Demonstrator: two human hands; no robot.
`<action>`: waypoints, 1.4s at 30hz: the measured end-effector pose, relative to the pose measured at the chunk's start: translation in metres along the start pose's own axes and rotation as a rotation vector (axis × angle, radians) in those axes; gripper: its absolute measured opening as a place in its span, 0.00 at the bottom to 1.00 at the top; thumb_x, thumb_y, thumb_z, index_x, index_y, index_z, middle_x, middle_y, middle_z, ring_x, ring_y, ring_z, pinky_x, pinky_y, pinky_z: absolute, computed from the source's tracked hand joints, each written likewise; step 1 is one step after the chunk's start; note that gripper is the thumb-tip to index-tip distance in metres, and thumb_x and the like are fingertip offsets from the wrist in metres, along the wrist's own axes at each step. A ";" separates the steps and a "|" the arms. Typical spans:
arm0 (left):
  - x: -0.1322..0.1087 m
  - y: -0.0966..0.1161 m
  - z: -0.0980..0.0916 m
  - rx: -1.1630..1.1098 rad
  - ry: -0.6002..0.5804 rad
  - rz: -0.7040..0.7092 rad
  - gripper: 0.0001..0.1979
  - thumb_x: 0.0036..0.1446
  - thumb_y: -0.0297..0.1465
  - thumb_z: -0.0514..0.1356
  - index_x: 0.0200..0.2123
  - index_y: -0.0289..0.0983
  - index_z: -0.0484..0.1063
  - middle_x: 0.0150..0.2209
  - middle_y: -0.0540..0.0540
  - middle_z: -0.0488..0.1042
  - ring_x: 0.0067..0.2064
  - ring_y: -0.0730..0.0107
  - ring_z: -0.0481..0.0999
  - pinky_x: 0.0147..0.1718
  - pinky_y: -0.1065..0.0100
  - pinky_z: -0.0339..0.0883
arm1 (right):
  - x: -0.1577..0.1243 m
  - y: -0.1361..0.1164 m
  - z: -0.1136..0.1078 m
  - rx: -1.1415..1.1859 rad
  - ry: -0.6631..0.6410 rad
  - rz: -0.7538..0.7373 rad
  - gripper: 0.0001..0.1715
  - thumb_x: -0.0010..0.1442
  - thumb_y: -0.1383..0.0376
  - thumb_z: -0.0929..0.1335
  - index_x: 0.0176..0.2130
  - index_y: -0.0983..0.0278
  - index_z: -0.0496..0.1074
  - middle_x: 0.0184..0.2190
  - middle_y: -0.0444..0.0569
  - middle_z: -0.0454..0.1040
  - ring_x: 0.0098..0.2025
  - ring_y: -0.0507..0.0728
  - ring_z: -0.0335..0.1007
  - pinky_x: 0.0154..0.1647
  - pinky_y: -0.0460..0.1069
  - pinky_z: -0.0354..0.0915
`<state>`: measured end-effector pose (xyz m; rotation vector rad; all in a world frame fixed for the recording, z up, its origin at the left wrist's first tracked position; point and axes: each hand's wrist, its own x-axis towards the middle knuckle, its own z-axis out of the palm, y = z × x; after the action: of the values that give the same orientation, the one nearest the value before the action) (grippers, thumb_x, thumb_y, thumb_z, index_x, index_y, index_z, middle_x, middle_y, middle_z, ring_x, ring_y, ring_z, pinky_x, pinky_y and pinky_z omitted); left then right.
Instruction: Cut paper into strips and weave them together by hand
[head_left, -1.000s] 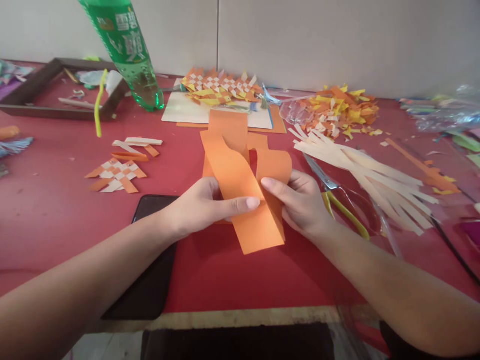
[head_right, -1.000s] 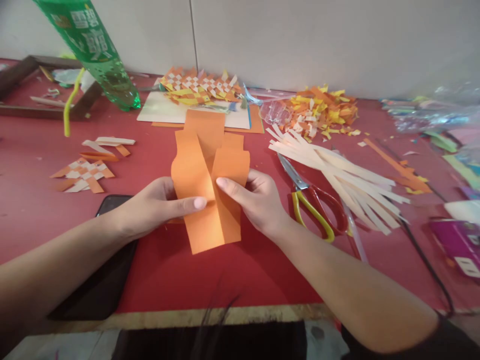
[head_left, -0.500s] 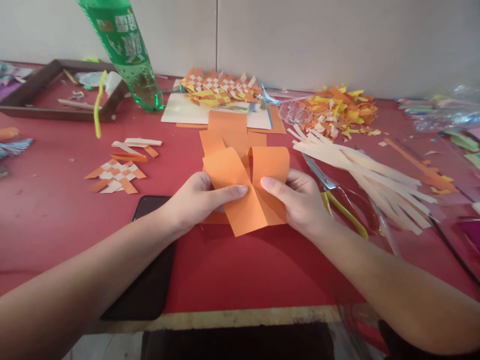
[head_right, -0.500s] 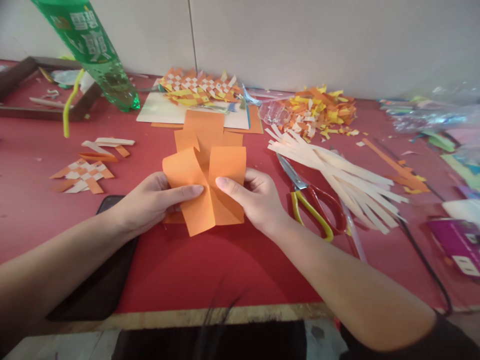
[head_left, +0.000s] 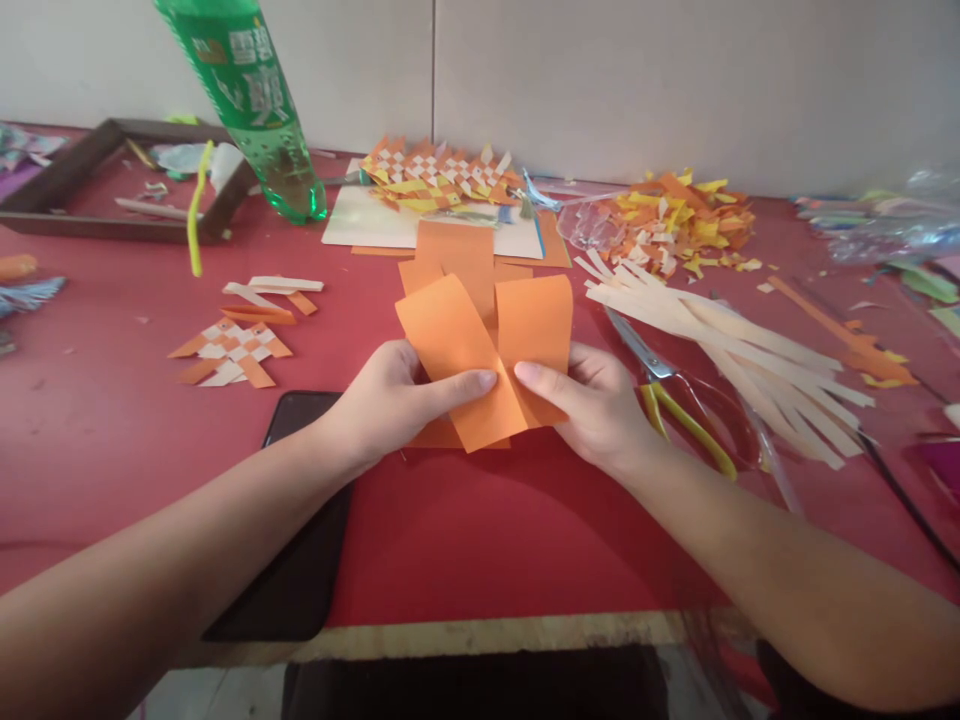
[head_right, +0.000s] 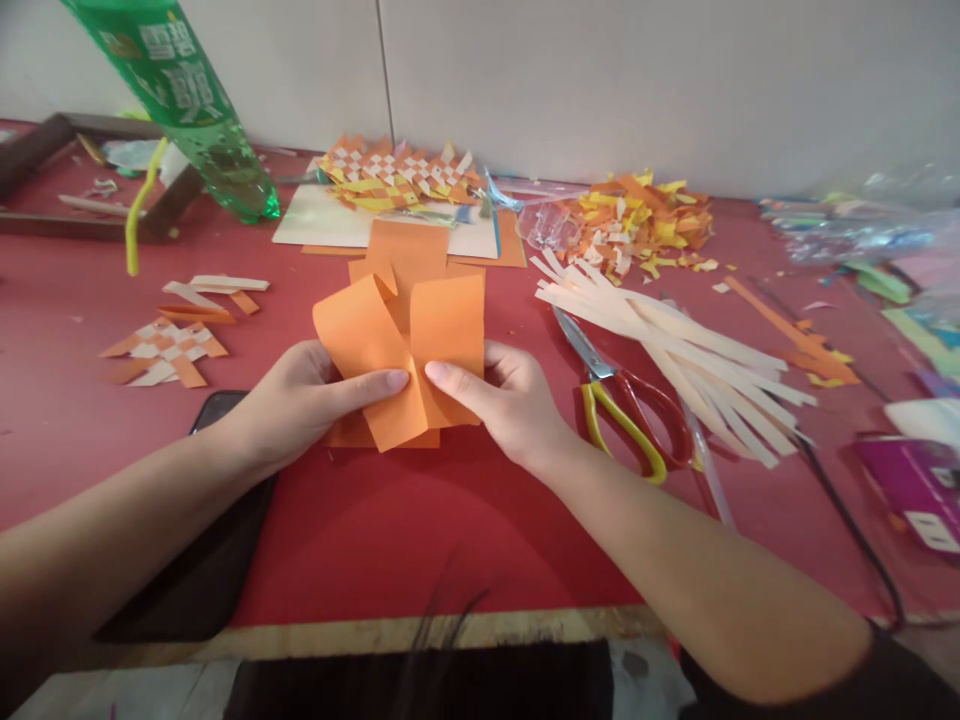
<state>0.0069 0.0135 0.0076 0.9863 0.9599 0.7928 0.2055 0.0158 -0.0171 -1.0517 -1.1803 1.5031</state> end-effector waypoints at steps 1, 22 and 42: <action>0.000 0.000 0.000 0.007 0.000 0.004 0.21 0.48 0.37 0.71 0.45 0.34 0.78 0.49 0.39 0.80 0.48 0.51 0.79 0.45 0.60 0.75 | 0.000 0.001 0.000 -0.014 0.011 -0.018 0.12 0.53 0.57 0.76 0.38 0.58 0.79 0.40 0.47 0.82 0.42 0.61 0.79 0.44 0.57 0.75; 0.000 0.005 0.000 0.247 -0.034 -0.053 0.17 0.53 0.41 0.66 0.22 0.34 0.72 0.20 0.51 0.70 0.18 0.80 0.62 0.15 0.76 0.54 | 0.001 0.000 -0.003 -0.016 -0.009 -0.007 0.11 0.55 0.59 0.75 0.33 0.61 0.71 0.19 0.39 0.73 0.17 0.47 0.66 0.16 0.42 0.60; -0.003 0.008 0.002 0.253 -0.210 -0.247 0.22 0.51 0.48 0.66 0.24 0.31 0.74 0.21 0.45 0.77 0.20 0.74 0.74 0.20 0.76 0.70 | 0.008 -0.010 -0.006 -0.164 0.186 -0.247 0.14 0.65 0.55 0.63 0.32 0.57 0.69 0.26 0.46 0.72 0.27 0.55 0.72 0.22 0.50 0.64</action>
<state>0.0069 0.0134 0.0168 1.1190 0.9905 0.3583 0.2116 0.0262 -0.0086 -1.0855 -1.2658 1.1089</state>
